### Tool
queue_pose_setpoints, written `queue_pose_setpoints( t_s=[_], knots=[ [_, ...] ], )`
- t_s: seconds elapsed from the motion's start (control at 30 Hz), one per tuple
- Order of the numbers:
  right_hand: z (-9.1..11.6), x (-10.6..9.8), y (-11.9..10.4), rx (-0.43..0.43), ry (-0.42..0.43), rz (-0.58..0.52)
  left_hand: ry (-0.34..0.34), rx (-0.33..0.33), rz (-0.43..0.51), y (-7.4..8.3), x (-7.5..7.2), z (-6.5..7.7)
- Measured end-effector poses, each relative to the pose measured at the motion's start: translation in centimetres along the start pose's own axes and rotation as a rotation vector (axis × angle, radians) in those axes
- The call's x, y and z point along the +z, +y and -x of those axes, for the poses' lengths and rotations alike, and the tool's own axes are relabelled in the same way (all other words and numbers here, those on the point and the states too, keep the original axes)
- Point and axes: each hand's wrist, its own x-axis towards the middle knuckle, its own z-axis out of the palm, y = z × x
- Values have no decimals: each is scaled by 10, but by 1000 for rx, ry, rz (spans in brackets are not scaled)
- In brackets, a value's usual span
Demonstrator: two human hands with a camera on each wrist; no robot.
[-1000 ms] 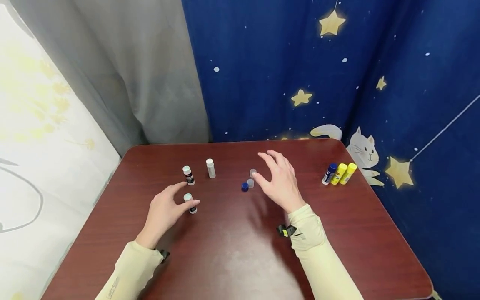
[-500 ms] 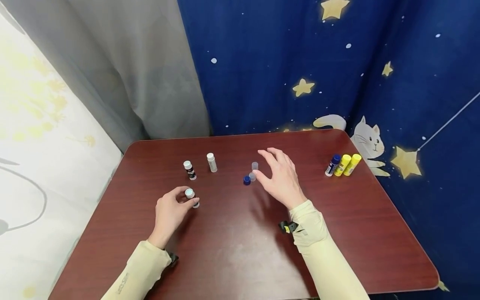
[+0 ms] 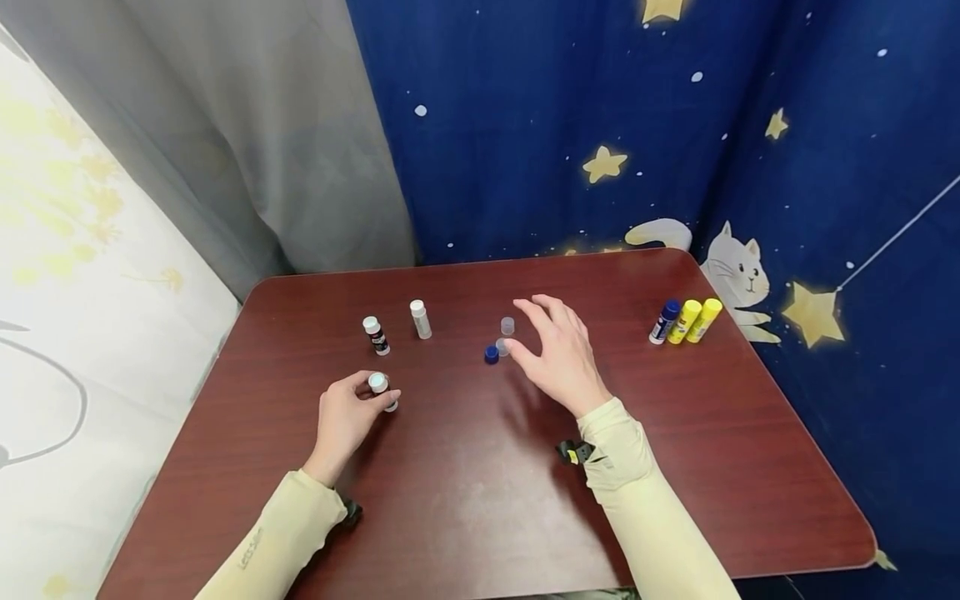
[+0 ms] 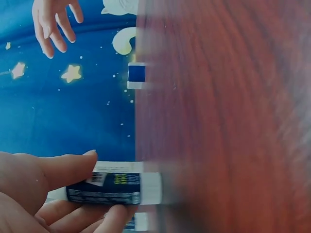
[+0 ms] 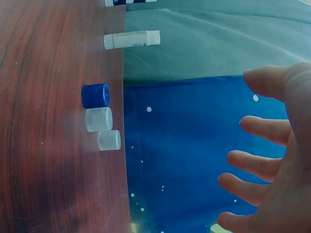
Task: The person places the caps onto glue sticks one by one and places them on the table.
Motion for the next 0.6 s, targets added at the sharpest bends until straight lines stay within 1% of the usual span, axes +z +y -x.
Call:
queue_pose_setpoints(
  t_s=[0.23, 0.33, 0.47, 0.6],
  knots=[
    [1, 1, 3, -2, 11, -9, -35, -67, 84, -8, 5, 0],
    [2, 1, 4, -1, 8, -11, -40, -93, 112, -10, 7, 1],
    [2, 2, 4, 4, 1, -9, -31, -111, 127, -10, 8, 2],
    [3, 2, 5, 6, -2, -10, -13, -110, 127, -10, 7, 2]
  ],
)
